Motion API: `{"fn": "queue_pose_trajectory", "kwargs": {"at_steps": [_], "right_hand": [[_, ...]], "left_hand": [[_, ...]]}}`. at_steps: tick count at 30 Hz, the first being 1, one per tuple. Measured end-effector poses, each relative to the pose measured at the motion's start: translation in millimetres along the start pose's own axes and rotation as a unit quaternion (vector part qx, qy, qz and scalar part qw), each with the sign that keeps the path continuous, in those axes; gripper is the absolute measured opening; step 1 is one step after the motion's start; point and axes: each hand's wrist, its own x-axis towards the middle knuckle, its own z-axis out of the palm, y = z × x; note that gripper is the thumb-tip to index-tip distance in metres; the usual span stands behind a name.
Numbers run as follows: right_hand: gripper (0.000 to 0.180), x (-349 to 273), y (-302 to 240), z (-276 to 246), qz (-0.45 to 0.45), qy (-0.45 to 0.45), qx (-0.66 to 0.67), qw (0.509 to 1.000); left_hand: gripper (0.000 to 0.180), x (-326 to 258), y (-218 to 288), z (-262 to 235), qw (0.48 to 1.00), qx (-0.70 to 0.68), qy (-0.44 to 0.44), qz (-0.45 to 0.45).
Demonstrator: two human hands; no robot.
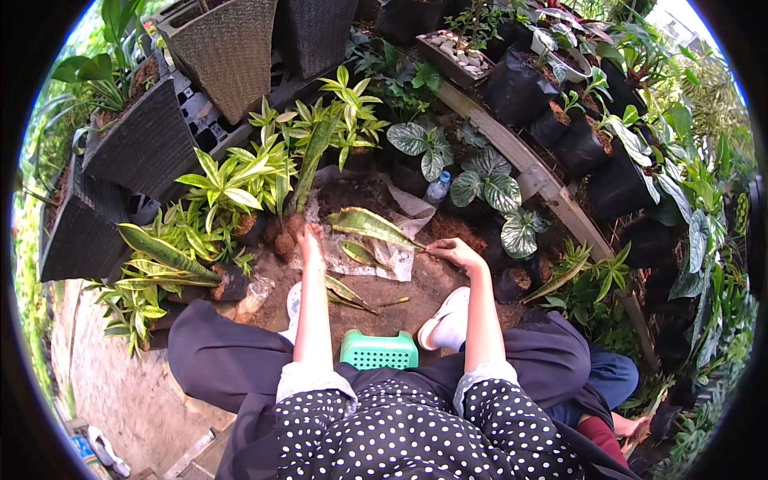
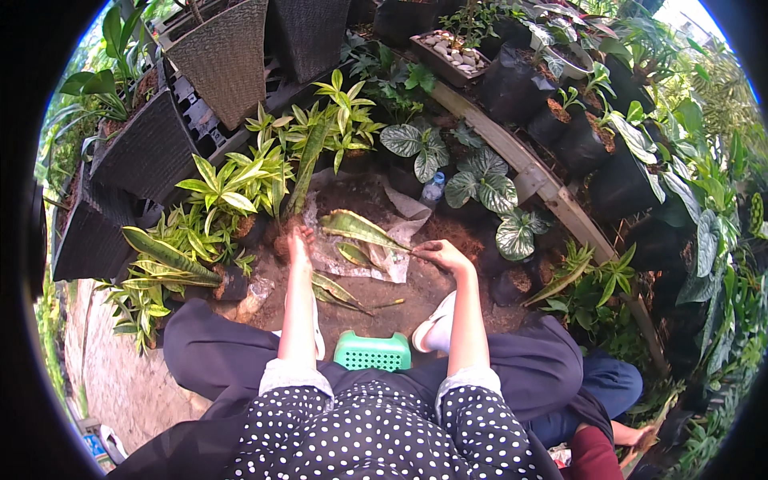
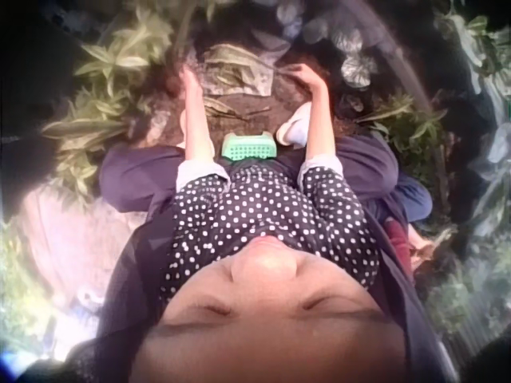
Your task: The person sits on the floor and handles a plant with exposed roots, wrapping the root ball with coconut coir and then packing soil around it. The person continues to adjust the soil and plant position while surrounded by potted plants.
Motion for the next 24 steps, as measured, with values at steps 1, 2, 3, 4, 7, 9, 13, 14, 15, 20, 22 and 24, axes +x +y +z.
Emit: {"fn": "queue_pose_trajectory", "kwargs": {"at_steps": [1,2,3,4,7,9,13,14,15,20,22,24], "right_hand": [[0.031,1.2,-3.6,4.3,-0.016,0.011,0.015,1.000],[0.031,2.6,-5.7,9.5,-0.029,0.024,0.037,0.999],[0.031,1.9,-6.4,8.7,-0.041,0.050,0.056,0.996],[0.032,1.5,-8.0,3.7,-0.008,0.060,0.075,0.995],[0.034,14.3,-30.4,26.1,-0.024,0.034,0.120,0.992],[0.035,23.6,-37.9,37.6,-0.046,0.019,0.111,0.993],[0.034,40.4,-41.8,52.9,-0.081,0.018,0.172,0.982],[0.034,43.4,-39.2,50.4,-0.056,-0.001,0.217,0.975],[0.034,42.4,-45.6,47.5,-0.029,-0.020,0.261,0.965],[0.041,67.9,-10.8,33.6,-0.055,0.023,0.224,0.973],[0.041,65.2,-18.9,32.9,-0.040,0.011,0.240,0.970],[0.043,66.0,-22.0,31.9,-0.030,0.006,0.263,0.964]], "left_hand": [[0.036,-7.0,-7.4,7.4,0.999,-0.026,-0.007,-0.031],[0.043,-11.4,-17.5,17.0,0.997,-0.044,-0.015,-0.066],[0.046,-50.7,19.7,35.6,0.987,0.013,-0.122,-0.103],[0.051,-67.3,35.7,57.8,0.973,0.016,-0.201,-0.109],[0.063,-99.6,66.8,70.7,0.943,0.021,-0.327,-0.059],[0.052,-99.9,66.6,79.9,0.941,0.027,-0.334,-0.049],[0.029,-87.7,67.2,107.9,0.951,-0.020,-0.304,0.041],[0.027,-81.6,69.7,112.8,0.952,-0.018,-0.302,0.050],[0.026,-75.4,72.1,117.6,0.953,-0.017,-0.298,0.057],[0.023,-50.8,90.5,137.8,0.966,-0.016,-0.247,0.078],[0.022,-44.3,93.6,139.8,0.971,0.002,-0.221,0.090],[0.023,-38.9,94.8,144.1,0.972,0.011,-0.215,0.091]]}}
